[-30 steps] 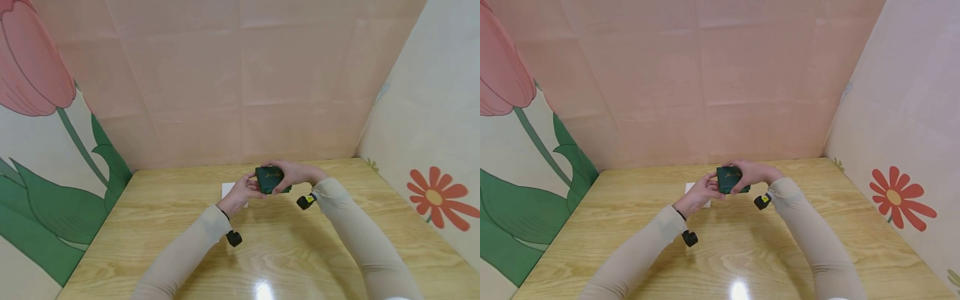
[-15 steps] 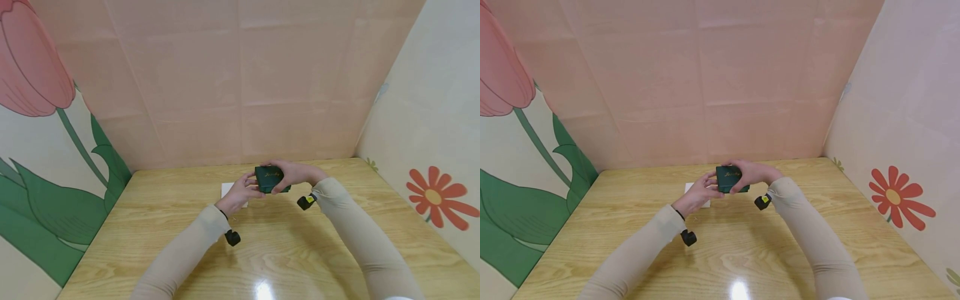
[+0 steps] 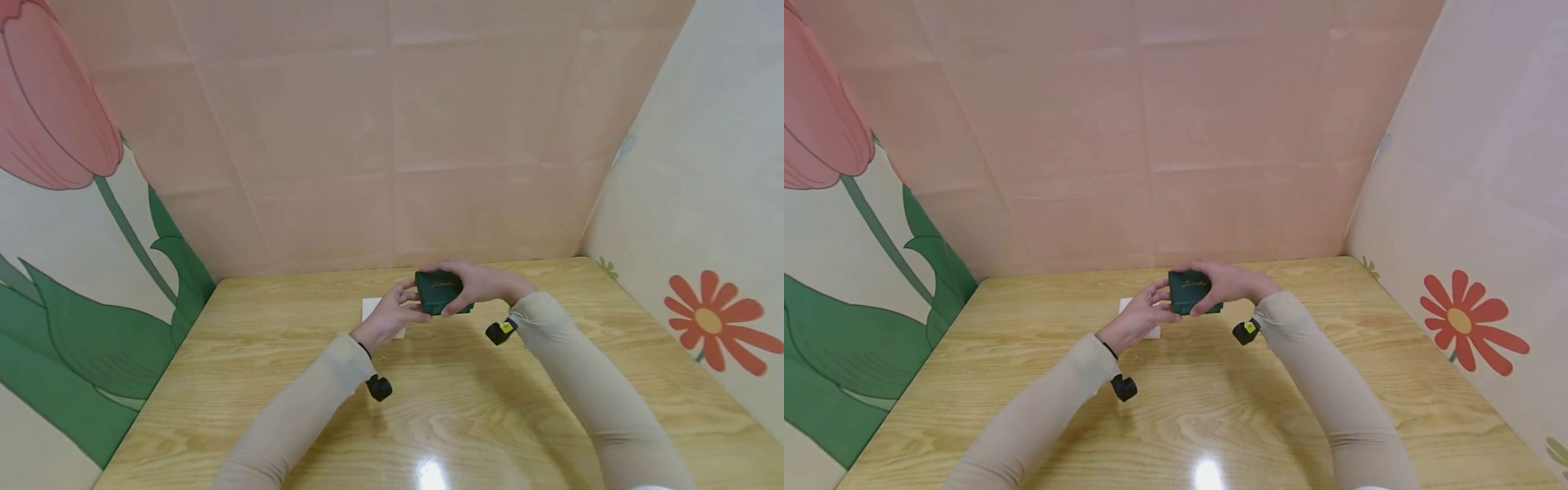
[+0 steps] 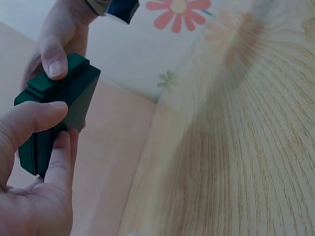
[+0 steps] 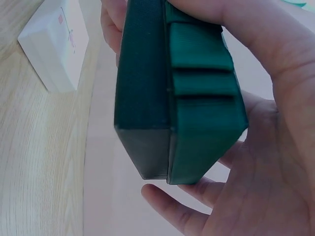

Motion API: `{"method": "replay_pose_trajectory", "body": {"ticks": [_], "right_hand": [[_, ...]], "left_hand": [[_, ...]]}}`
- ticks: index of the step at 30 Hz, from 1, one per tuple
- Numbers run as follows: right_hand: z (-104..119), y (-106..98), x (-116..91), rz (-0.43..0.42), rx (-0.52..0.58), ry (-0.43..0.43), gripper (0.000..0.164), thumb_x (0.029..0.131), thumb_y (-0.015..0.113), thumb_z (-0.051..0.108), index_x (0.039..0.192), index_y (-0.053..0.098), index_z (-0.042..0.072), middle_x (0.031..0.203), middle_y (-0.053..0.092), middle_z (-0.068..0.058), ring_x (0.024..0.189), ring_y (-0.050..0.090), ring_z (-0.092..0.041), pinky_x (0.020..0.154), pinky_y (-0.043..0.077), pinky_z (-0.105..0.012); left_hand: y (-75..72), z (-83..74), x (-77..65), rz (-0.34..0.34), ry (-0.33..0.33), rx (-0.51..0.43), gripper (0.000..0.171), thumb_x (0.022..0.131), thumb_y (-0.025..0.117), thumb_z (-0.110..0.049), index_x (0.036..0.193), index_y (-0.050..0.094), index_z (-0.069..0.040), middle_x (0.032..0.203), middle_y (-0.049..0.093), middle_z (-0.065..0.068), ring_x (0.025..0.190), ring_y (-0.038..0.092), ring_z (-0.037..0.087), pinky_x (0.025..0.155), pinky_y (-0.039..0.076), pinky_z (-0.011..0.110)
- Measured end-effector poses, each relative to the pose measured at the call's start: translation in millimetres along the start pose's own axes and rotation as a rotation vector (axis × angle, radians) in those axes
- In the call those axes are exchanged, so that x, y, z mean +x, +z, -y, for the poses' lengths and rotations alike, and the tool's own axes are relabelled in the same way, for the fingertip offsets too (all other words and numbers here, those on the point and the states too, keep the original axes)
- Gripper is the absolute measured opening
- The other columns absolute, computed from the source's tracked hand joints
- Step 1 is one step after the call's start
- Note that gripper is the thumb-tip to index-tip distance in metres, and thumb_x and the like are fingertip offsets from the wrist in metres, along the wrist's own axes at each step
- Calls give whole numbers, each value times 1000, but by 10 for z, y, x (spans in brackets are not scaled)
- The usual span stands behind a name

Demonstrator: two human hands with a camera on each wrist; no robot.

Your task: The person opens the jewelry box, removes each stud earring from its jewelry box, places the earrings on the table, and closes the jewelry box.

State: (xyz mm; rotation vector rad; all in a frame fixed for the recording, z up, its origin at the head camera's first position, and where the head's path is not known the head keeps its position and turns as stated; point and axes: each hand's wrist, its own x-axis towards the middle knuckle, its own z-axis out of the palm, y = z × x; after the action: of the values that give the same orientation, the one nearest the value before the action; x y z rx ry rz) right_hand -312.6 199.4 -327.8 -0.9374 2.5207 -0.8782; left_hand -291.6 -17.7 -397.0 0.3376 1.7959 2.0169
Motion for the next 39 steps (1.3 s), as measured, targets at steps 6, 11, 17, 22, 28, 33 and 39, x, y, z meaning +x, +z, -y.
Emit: {"method": "replay_pose_trajectory", "body": {"ticks": [6,11,17,22,28,33,39], "right_hand": [[-15,8,9,-11,-31,-6,87,74,84,30,148,39,25,146,37,-11,118,44,-31,93,42,-46],[43,9,0,-17,-26,-7,85,76,83,29,148,39,24,146,36,-12,118,43,-33,93,42,-48],[7,-7,30,-43,-30,-24,84,75,84,30,147,41,24,142,40,-11,114,45,-30,89,43,-42],[22,-46,3,-77,-17,-57,86,74,85,31,148,39,26,143,41,-10,114,46,-29,89,44,-42],[-40,-105,-60,-158,51,-76,88,76,84,28,150,36,23,142,39,-13,111,48,-30,84,49,-37],[-122,-193,-123,-271,86,-80,87,80,81,25,151,32,22,144,40,-15,115,48,-32,88,49,-42],[-288,-300,-188,-453,47,36,87,83,77,29,153,27,21,144,38,-18,117,46,-36,93,43,-53]], "left_hand": [[-3,5,-9,0,0,10,86,80,72,8,149,28,-15,133,50,15,114,57,27,98,48,41],[-10,22,-4,-3,-3,17,84,81,69,10,149,28,-16,134,50,15,113,57,26,99,47,44],[-22,32,-1,-11,-7,17,84,81,69,11,149,28,-14,132,51,15,113,57,27,98,47,43],[-35,46,-3,-12,-5,17,82,81,68,12,149,28,-12,131,51,16,115,57,28,98,47,42],[-51,46,-8,-16,-16,3,84,80,69,11,149,29,-15,130,51,13,112,58,25,96,48,39],[-65,37,-16,-19,1,2,84,79,70,12,148,30,-14,130,51,14,107,58,23,91,50,35],[-83,41,-15,-32,10,-1,82,78,70,14,147,33,-13,129,52,14,103,58,22,87,52,32]]}}
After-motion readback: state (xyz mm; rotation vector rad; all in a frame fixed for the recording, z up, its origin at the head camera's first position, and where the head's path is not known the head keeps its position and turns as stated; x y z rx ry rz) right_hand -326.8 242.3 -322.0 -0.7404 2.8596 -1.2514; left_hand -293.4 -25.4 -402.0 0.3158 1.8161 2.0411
